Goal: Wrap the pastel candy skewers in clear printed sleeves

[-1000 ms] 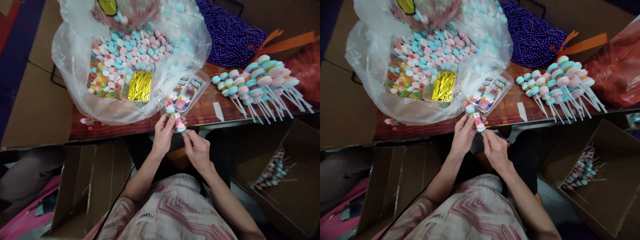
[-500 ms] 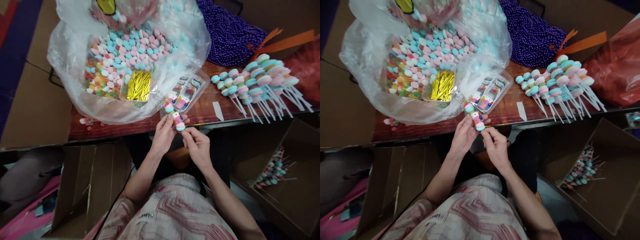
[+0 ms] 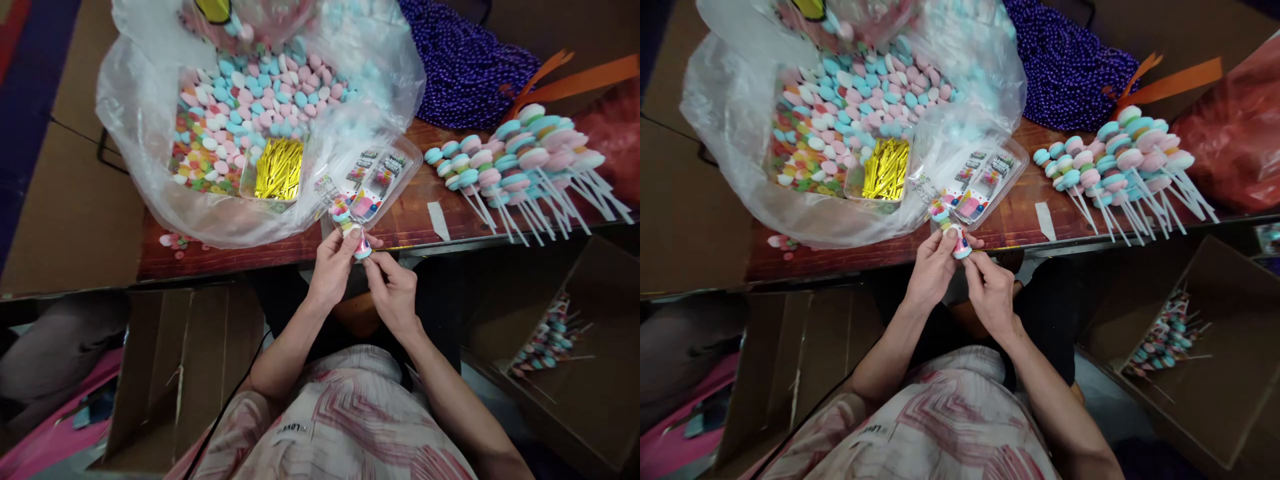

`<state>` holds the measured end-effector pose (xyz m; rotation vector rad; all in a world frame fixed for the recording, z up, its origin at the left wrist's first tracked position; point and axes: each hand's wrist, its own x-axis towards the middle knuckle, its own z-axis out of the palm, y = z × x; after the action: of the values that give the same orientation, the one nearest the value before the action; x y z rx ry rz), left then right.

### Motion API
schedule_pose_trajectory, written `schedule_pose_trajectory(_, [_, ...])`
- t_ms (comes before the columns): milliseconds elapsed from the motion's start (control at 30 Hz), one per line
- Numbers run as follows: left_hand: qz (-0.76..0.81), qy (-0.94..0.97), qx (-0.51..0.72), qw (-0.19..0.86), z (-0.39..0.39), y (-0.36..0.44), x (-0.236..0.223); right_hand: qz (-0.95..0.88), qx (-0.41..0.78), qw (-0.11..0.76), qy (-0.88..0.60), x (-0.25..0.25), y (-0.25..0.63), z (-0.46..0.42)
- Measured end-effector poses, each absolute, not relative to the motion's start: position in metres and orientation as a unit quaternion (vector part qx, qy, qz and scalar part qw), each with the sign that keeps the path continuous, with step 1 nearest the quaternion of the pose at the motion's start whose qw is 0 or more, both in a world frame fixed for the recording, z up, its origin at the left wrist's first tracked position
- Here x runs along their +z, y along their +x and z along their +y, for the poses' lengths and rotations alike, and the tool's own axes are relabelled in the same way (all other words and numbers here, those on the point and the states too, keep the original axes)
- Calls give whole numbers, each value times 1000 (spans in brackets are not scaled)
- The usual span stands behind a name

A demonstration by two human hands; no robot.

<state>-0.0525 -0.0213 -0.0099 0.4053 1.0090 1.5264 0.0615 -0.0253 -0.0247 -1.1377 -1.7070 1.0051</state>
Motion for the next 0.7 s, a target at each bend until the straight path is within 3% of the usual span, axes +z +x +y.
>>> schedule_pose_trajectory(133, [425,164,649,609,-21,-52,-9,-655,427,422,-459,-28,61,-26])
schedule_pose_trajectory(333, [414,161,665,600,-21,-46,-11,-677,365,448,-456,-26,56,-26])
schedule_pose_trajectory(567, [425,163,648,611,-25,-44,-11,-633,404,456,-478,-30,51,-25])
schedule_pose_trajectory(700, [395,143,637,646,-26,-46,-7,-662,338,471,-475,-29,52,-24])
